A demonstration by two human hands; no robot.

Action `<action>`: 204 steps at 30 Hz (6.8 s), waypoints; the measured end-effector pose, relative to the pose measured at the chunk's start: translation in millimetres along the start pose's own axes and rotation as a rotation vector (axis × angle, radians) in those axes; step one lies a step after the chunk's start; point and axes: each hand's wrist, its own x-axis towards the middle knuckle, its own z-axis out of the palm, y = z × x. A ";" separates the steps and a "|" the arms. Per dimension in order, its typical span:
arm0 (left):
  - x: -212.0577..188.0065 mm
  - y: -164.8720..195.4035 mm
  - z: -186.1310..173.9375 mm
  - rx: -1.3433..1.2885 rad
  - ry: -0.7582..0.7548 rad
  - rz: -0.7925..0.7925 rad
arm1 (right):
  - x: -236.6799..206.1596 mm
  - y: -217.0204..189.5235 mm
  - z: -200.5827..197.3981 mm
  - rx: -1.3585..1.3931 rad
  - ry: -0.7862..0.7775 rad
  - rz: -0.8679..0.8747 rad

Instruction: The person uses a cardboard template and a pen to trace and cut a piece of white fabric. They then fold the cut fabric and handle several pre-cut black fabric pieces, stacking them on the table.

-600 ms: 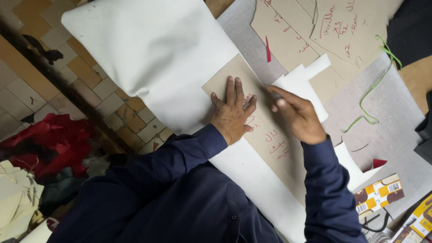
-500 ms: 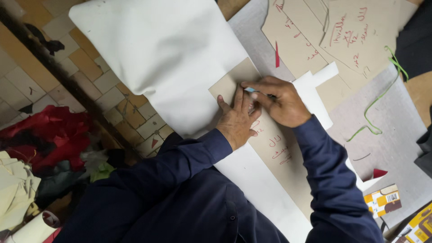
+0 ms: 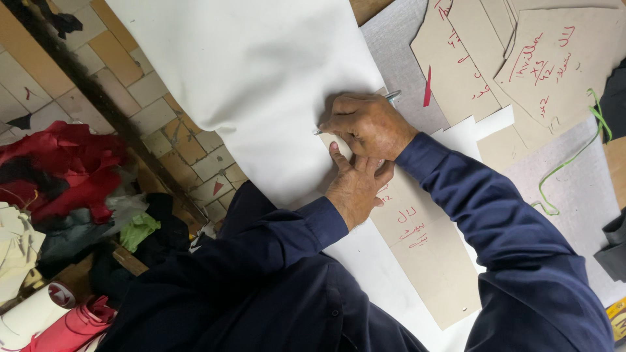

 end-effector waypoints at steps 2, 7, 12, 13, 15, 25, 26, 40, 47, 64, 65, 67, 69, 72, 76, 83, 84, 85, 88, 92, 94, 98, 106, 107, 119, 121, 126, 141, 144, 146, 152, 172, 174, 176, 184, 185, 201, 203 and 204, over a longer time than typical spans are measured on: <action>1.2 -1.5 0.4 -0.014 -0.014 0.001 | 5.3 1.7 4.7 -0.072 0.005 -0.038; 3.6 1.0 -4.5 -0.067 -0.083 0.026 | 1.6 3.3 7.4 -0.143 0.019 -0.035; 3.1 -8.5 -21.1 -0.102 -0.079 0.002 | -11.7 27.0 -20.0 -0.205 0.008 -0.036; 3.1 -10.6 -24.3 -0.082 -0.081 0.005 | -17.3 35.9 -31.2 -0.252 0.025 -0.047; 2.2 -11.9 -29.8 -0.049 -0.089 0.004 | -32.3 50.0 -57.4 -0.305 0.042 -0.003; 1.4 4.1 -35.2 0.067 -0.077 -0.030 | -63.6 -6.3 1.7 -0.171 0.869 0.762; 2.1 4.0 -36.2 0.099 -0.108 -0.026 | -59.4 -10.2 12.3 -0.107 0.976 0.847; 11.6 43.9 -29.4 -0.049 -0.125 -0.047 | -65.2 -7.2 35.0 -0.228 1.049 0.847; 11.8 43.2 -38.3 0.088 -0.291 -0.042 | -82.7 -10.8 34.8 -0.085 1.138 0.845; 13.7 43.0 -16.3 0.097 -0.127 -0.080 | -129.5 -39.3 44.2 -0.325 0.991 0.957; 13.1 44.1 -16.7 0.104 -0.108 -0.082 | -146.4 -46.9 44.1 -0.334 1.006 0.972; 12.4 46.7 -17.2 0.113 -0.092 -0.085 | -178.9 -62.0 47.0 -0.344 0.979 1.007; 11.5 49.5 -16.8 0.119 -0.103 -0.088 | -208.7 -75.0 52.2 -0.331 0.949 1.048; 11.0 53.5 -14.7 0.127 -0.081 -0.094 | -254.4 -85.5 58.2 -0.318 0.926 1.097; 11.8 58.7 -9.6 0.092 -0.103 -0.107 | -317.0 -104.7 73.9 -0.315 0.952 1.126; 13.7 69.1 -6.0 0.026 -0.178 -0.158 | -450.1 -148.0 96.3 -0.353 0.942 1.165; 13.2 71.1 -6.7 0.019 -0.174 -0.166 | -470.3 -155.5 99.6 -0.354 0.926 1.176; 12.6 73.4 -7.8 0.018 -0.168 -0.166 | -491.4 -163.1 101.9 -0.355 0.910 1.184; 13.6 83.0 -13.2 0.033 -0.170 -0.173 | -554.3 -186.9 105.6 -0.401 0.879 1.188; 8.8 101.0 -29.8 -0.009 -0.198 -0.171 | -606.6 -215.6 107.7 -0.499 0.812 1.299; 6.2 117.6 -42.2 -0.043 -0.167 -0.061 | -611.5 -228.3 108.5 -0.583 0.688 1.406; 8.2 202.6 -54.6 -0.253 -0.035 0.481 | -579.1 -244.2 122.9 -0.166 1.131 1.685; 49.6 391.1 -30.9 0.022 -0.217 0.887 | -532.3 -217.0 154.6 -0.244 1.439 1.564; 52.2 399.3 -28.3 0.111 -0.264 0.845 | -535.4 -215.1 153.7 -0.229 1.434 1.571; 60.6 416.3 -17.8 0.170 -0.272 0.865 | -506.2 -275.9 179.7 -0.268 1.214 1.826; 59.8 417.1 -16.8 0.173 -0.273 0.867 | -499.4 -289.5 190.7 -0.242 1.176 1.855; 55.9 417.0 -19.4 0.208 -0.278 0.894 | -493.5 -308.4 209.0 -0.227 1.159 1.868; 60.2 413.3 -21.7 0.110 -0.169 0.916 | -536.3 -332.1 173.7 0.021 1.185 1.753; 63.5 411.7 -15.2 0.101 -0.189 0.934 | -524.5 -317.7 157.6 0.012 1.161 1.778; 66.5 400.1 -10.4 0.076 -0.140 0.961 | -503.2 -298.7 153.5 -0.181 0.913 1.714; 76.2 224.7 -28.5 -0.066 -0.094 0.885 | -472.9 -272.8 156.4 -0.183 0.726 1.875; 90.5 -60.4 -91.9 0.331 -0.422 0.709 | -33.7 -157.3 118.7 -0.069 1.058 0.945; 90.2 -60.2 -91.1 0.309 -0.417 0.704 | -16.4 -152.1 115.2 -0.119 1.063 0.965; 92.9 -60.8 -88.8 0.300 -0.404 0.710 | -8.5 -146.9 112.1 -0.169 1.079 0.935; 104.4 -64.8 -66.4 0.278 -0.303 0.744 | 9.6 -135.6 113.6 -0.265 0.992 0.884; 104.8 -64.2 -65.5 0.278 -0.282 0.757 | 8.2 -135.5 113.9 -0.274 0.972 0.899; 90.0 -31.0 -62.8 0.369 -0.279 0.672 | -187.0 -201.6 139.4 -0.302 0.881 1.264; 84.6 4.2 -58.1 0.298 -0.221 0.790 | -194.7 -202.5 145.3 -0.294 0.884 1.255; 79.2 28.4 -56.5 0.257 -0.193 0.853 | -197.1 -203.1 147.8 -0.290 0.883 1.256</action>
